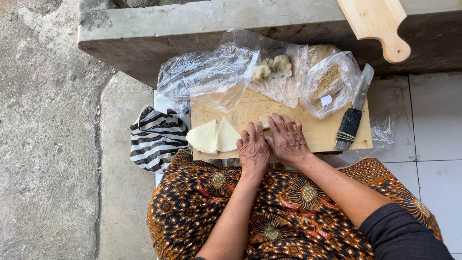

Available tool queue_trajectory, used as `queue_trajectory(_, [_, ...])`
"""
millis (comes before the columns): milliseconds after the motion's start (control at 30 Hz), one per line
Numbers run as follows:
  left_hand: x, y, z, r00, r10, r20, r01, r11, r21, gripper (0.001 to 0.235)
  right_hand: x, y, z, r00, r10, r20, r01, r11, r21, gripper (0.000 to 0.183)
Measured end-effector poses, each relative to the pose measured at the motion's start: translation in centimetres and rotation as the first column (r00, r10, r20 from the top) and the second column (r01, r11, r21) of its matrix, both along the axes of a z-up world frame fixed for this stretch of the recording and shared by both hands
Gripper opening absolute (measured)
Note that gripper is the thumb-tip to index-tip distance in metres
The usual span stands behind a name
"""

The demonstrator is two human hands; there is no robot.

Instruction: The person places small amounts of a brown filling onto triangle-shaped pieces of dough, then folds the dough over the filling and rolls it into a cylinder, working with one piece at a time on a wooden board.

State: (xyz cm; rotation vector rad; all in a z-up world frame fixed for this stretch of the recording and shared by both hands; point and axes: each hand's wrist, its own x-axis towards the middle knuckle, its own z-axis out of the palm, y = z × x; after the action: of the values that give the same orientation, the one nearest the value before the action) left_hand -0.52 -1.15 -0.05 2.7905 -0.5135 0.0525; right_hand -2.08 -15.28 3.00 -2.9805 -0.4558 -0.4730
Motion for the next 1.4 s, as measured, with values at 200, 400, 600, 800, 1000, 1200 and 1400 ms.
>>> queue_trajectory(200, [0.3,0.3,-0.3,0.999,0.008,-0.041,-0.013,0.994,-0.107,0.063,0.0,0.0,-0.6,0.997,0.079,-0.012,-0.079,0.997,-0.027,0.050])
queue_trajectory(400, [0.6,0.5,-0.3,0.999,0.007,0.036,-0.001,0.987,-0.163,0.053,2.5,-0.4,-0.5,0.997,0.039,-0.065,-0.036,0.999,0.038,0.048])
queue_trajectory(600, [2.0,1.0,0.8,0.998,-0.007,-0.062,-0.002,0.988,-0.153,0.061,3.0,-1.5,1.2,0.996,0.071,-0.055,-0.065,0.992,0.108,0.042])
queue_trajectory(800, [2.2,1.4,1.8,0.996,0.088,-0.021,-0.091,0.956,-0.278,0.059,4.3,-0.8,-0.1,0.995,0.103,-0.016,-0.102,0.994,0.029,0.041])
queue_trajectory(1000, [0.6,2.0,1.9,0.977,0.174,-0.127,-0.214,0.849,-0.483,0.028,6.4,-0.9,-1.4,0.993,0.004,-0.114,0.025,0.967,0.254,0.024])
queue_trajectory(1200, [0.0,3.5,0.9,0.811,-0.114,-0.574,-0.528,0.284,-0.801,0.035,3.2,-1.4,-1.4,0.739,0.330,-0.588,0.311,0.606,0.732,0.023])
queue_trajectory(1400, [-3.1,4.9,0.4,0.642,-0.326,-0.694,-0.704,0.106,-0.702,0.025,-2.2,-0.7,-0.6,0.722,0.413,-0.555,0.322,0.509,0.798,0.021])
